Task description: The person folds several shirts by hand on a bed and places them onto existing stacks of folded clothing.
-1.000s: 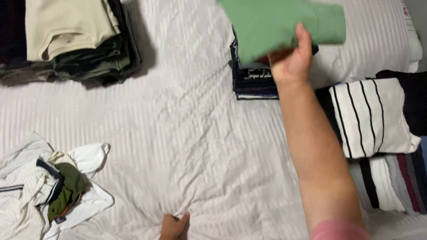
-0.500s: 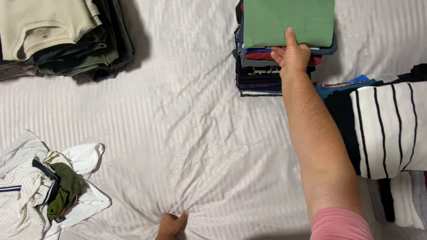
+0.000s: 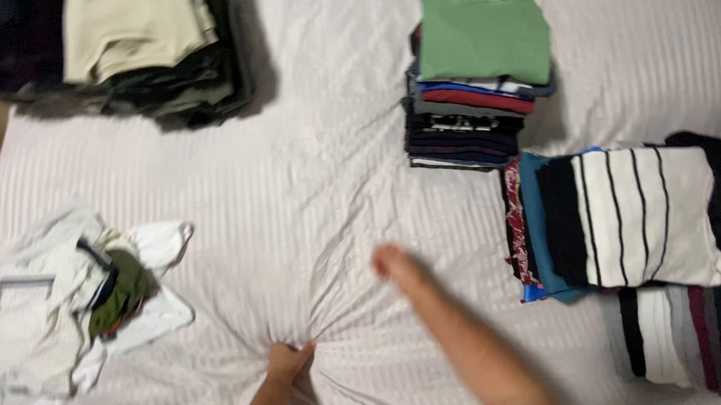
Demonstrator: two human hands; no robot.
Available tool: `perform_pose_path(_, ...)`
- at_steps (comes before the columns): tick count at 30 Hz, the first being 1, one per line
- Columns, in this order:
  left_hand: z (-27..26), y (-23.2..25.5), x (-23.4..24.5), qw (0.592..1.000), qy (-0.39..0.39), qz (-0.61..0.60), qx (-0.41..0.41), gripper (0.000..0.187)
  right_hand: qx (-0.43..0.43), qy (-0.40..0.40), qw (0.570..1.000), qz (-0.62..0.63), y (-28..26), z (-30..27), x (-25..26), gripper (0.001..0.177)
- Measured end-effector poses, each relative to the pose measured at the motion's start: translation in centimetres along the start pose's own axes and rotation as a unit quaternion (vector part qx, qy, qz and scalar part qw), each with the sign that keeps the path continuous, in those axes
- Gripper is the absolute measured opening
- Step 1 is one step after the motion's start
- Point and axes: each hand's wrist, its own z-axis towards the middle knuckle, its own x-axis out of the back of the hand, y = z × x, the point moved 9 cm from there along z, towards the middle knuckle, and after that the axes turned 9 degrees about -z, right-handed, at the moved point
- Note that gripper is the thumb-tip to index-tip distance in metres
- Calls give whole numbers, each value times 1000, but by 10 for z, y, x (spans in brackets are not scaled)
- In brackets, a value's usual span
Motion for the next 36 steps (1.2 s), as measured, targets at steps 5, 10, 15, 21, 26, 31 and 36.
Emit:
perform_pose_path(5, 3, 19, -15, 990, -12, 105, -89, 81, -260, -64, 959, 97, 91, -151, -153, 12)
perform_pose_path(10, -20, 26, -3, 991, -24, 82, -102, 81, -287, -73, 955, -9, 148, -164, -198, 18)
perform_pose_path(15, -44, 18, 24, 992, -71, -76, -67, 100, -154, 62, 962, -215, 124, -106, -186, 26)
perform_pose_path(21, -50, -59, 60, 945, -110, -228, -208, 25, -221, 111, 889, -386, 104, -97, -192, 59)
perform_pose_path(26, -30, -151, 134, 957, -35, -256, -134, 12, -247, 117, 861, -429, 87, -98, -198, 73)
perform_pose_path(31, -7, -179, 259, 944, 171, -238, -154, 18, -274, 148, 851, -424, 86, -97, -194, 69)
perform_pose_path(36, 3, -133, 387, 897, 326, -243, -171, 24, -311, 134, 823, -456, 90, -97, -191, 79)
